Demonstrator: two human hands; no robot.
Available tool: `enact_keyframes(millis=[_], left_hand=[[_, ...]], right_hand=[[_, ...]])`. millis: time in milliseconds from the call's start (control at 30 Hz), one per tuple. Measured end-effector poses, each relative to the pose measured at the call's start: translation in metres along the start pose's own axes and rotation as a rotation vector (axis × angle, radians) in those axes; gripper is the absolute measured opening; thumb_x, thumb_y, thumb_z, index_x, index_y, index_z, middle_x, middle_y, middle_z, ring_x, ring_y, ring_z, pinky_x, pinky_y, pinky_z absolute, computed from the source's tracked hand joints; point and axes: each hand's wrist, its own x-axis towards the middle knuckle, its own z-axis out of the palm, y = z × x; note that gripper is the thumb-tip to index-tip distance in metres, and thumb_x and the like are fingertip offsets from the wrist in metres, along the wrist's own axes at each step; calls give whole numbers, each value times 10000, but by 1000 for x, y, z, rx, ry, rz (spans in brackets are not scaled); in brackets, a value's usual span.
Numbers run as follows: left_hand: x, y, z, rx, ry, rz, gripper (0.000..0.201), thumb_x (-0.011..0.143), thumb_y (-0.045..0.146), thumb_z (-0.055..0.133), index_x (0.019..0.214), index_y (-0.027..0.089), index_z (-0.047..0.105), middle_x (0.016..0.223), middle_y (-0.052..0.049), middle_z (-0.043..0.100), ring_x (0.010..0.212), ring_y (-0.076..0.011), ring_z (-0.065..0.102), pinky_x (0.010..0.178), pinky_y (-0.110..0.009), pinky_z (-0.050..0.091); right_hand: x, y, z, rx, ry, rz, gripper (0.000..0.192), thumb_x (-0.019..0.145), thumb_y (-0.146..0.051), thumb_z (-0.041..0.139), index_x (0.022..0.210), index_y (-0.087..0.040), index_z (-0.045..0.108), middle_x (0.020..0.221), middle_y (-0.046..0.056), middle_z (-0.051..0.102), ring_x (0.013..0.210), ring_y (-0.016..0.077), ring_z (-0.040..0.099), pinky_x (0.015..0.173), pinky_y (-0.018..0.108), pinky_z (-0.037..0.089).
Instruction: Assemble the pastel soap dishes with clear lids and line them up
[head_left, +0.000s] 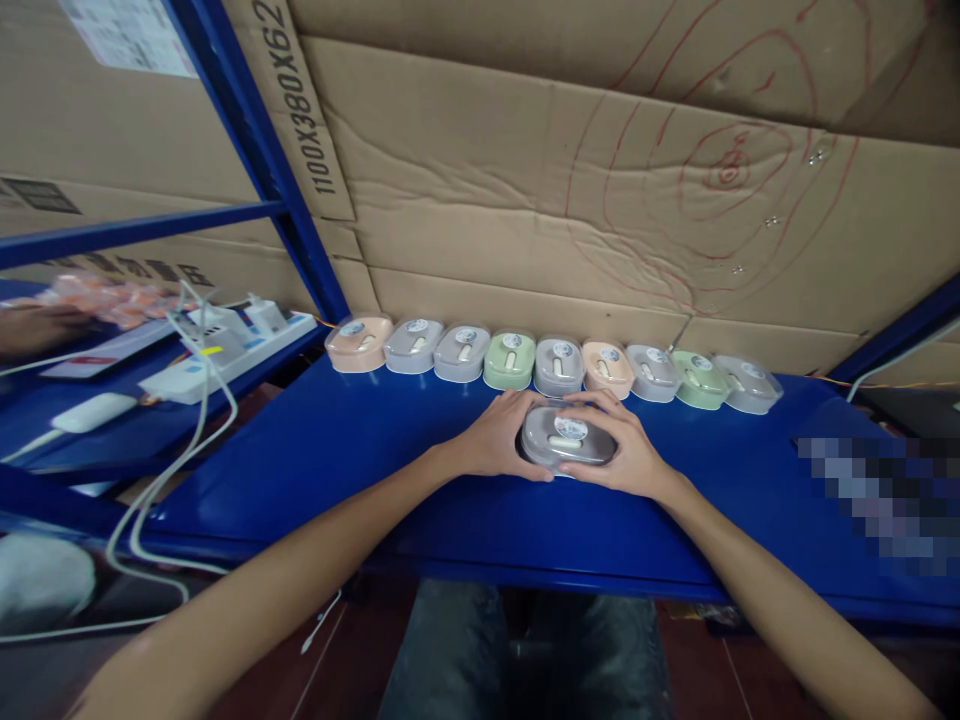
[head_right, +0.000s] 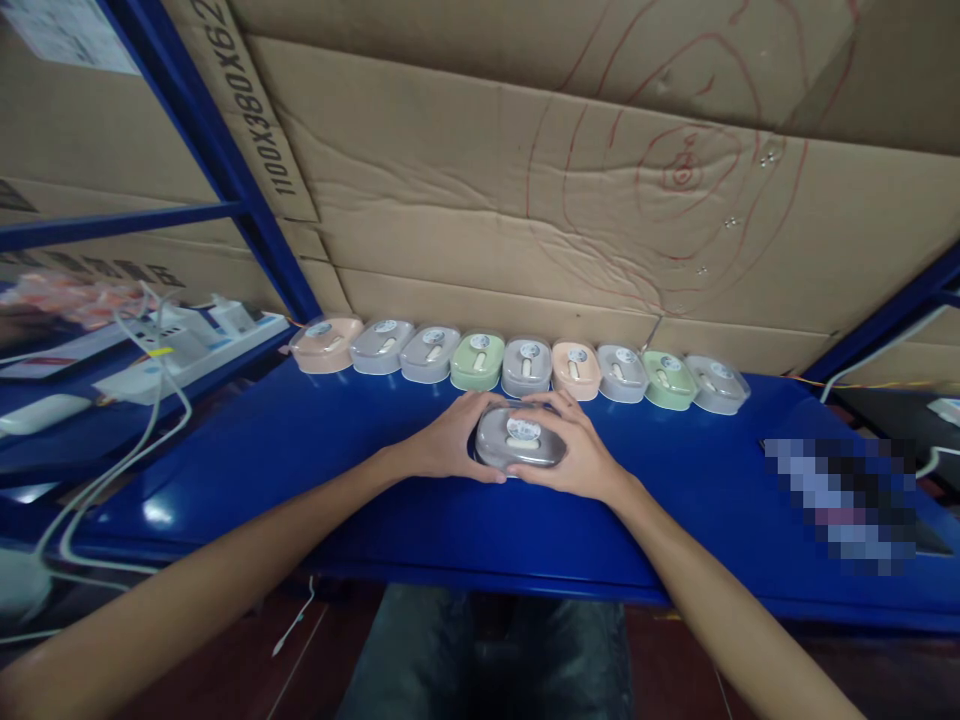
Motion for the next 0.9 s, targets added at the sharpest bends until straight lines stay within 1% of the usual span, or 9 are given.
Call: enact_keyframes(millis=[300,467,633,767,833,900], left_hand=[[0,0,1,10,12,41,918,637,604,1009,1368,250,582,1368,-118,647,1289,-407,597,1139,-595,462],[1,1,1,17,11,57,903,643,596,1002,1367,249,588,1359,-111,653,1278,-397,604,1138,-591,465],[1,2,1,25,7,52,904,651,601,996,1380,252,592,1349,-101,657,1284,-395,604,1155,-594,459],[0,0,2,20,7,50,902,666,603,992,1393,247,593,1345,-106,662,1288,-401,611,1159,-604,462],[-1,-1,3,12,1,49,924,676,613,987,1424,249,584,1385,-120,658,1324,-415,602,1174,-619,455],[-1,-3,3,5,-5,55,1008,688,624,979,1510,247,534,1503,-152,613,1419,-444,551,1213,-645,421]], right_hand=[[-1,4,5,23,9,-10,617,834,-542,928,1373,-310,737,1406,121,694,1297,364,677,1108,598,560],[-1,5,8,19,7,2,601,842,-531,910,1379,-327,729,1408,107,693,1300,359,677,1115,602,559],[-2,5,9,-8,17,-17,578,855,-537,903,1356,-308,728,1423,121,695,1301,359,682,1127,603,544],[-3,5,8,-28,-11,-30,589,868,-537,900,1375,-296,721,1467,133,684,1338,374,669,1146,613,531],[-3,4,7,-48,-38,-34,594,873,-533,899,1385,-293,718,1489,136,676,1352,381,662,1153,615,529],[-2,3,6,-66,-59,-39,591,882,-524,895,1394,-289,717,1506,139,671,1349,384,662,1145,610,537]])
